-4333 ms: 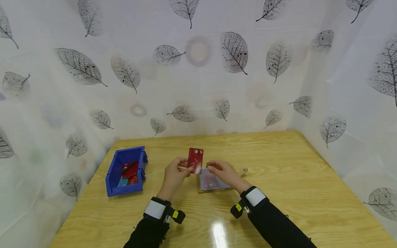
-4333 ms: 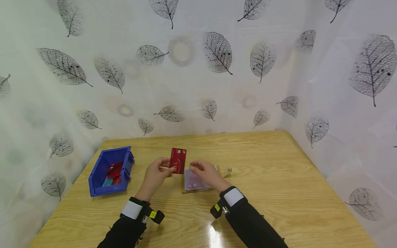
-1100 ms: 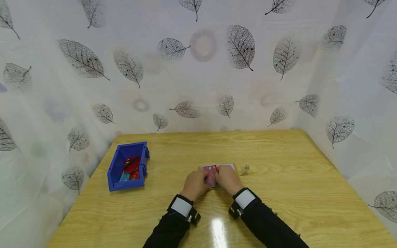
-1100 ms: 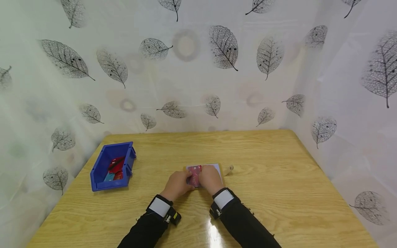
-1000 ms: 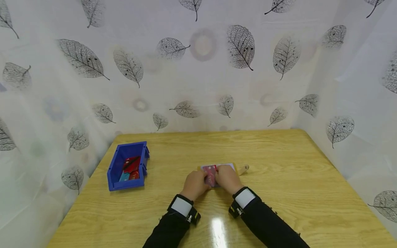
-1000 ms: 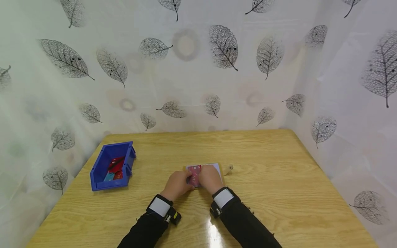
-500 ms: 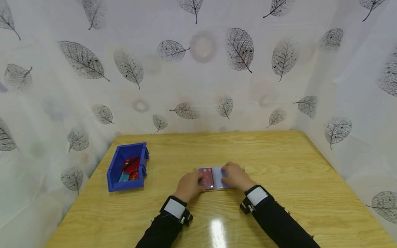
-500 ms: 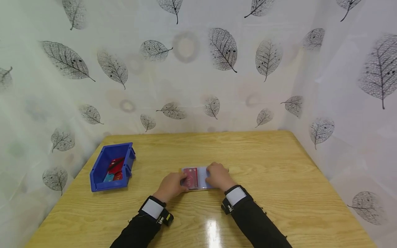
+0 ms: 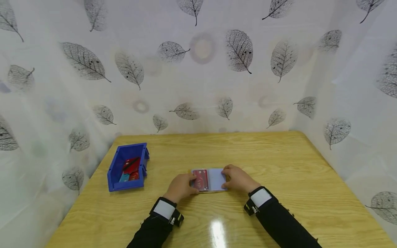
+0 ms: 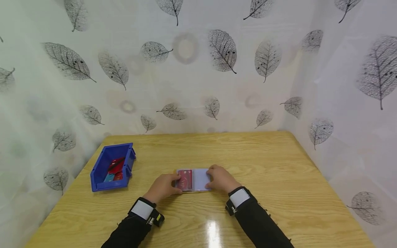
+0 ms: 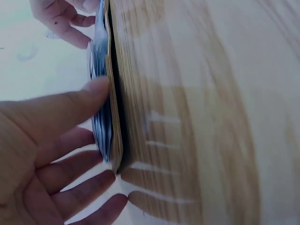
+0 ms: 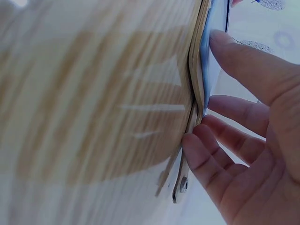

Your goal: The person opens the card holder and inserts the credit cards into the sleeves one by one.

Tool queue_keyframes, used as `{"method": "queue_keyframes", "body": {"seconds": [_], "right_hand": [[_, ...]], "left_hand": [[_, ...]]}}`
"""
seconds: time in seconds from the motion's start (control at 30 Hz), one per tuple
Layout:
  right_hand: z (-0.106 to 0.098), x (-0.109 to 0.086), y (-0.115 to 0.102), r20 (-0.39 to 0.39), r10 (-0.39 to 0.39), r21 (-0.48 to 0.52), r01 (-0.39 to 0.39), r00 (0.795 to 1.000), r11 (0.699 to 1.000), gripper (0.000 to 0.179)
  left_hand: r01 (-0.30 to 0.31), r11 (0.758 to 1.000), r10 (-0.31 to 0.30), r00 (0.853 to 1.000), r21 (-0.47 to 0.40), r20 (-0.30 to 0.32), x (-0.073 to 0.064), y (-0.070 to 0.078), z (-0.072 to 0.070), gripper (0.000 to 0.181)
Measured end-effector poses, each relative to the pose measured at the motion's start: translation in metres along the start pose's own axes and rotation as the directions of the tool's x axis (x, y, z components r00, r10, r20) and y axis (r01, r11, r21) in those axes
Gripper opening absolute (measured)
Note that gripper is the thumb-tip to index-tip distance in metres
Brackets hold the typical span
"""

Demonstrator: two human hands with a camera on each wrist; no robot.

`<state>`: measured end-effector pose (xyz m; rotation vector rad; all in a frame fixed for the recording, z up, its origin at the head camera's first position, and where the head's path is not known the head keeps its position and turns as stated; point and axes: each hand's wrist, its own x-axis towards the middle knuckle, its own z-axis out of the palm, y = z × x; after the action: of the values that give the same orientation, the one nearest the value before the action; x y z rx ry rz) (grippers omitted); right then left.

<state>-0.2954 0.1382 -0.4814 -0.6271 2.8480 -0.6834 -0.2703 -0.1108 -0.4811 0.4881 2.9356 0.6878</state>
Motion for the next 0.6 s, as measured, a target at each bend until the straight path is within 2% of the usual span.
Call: {"method": "queue_keyframes", "body": {"seconds": [0.1, 0.17, 0.23, 0.37, 0.5, 0.6], "right_hand": [[0.001, -0.001, 0.002, -0.001, 0.01, 0.019, -0.01, 1.0, 1.0, 0.053], [0.002, -0.002, 0.003, 0.002, 0.015, 0.034, -0.015, 1.0, 0.999, 0.053], [0.002, -0.002, 0.004, 0.001, 0.018, 0.038, -0.019, 1.0, 0.999, 0.052], [0.001, -0.004, 0.006, -0.004, 0.02, 0.034, -0.02, 1.0, 0.999, 0.051], [0.001, -0.004, 0.006, -0.011, 0.024, 0.045, -0.023, 1.0, 0.999, 0.05], [0.002, -0.003, 0.005, -0.009, 0.02, 0.06, -0.019, 1.0, 0.998, 0.05]], "left_hand": [[0.012, 0.999, -0.011, 1.0, -0.053, 0.017, 0.001, -0.011, -0.006, 0.04], [0.027, 0.998, -0.026, 1.0, -0.053, 0.009, 0.001, -0.02, -0.013, 0.034], [0.052, 0.997, -0.053, 0.999, -0.052, -0.01, 0.0, -0.029, -0.021, 0.03], [0.117, 0.991, -0.121, 0.991, -0.062, -0.058, -0.004, -0.043, -0.041, 0.034], [0.132, 0.989, -0.141, 0.977, -0.068, -0.157, -0.008, -0.064, -0.066, 0.032], [0.132, 0.99, -0.141, 0.949, -0.051, -0.282, -0.014, -0.08, -0.087, 0.028]]}}
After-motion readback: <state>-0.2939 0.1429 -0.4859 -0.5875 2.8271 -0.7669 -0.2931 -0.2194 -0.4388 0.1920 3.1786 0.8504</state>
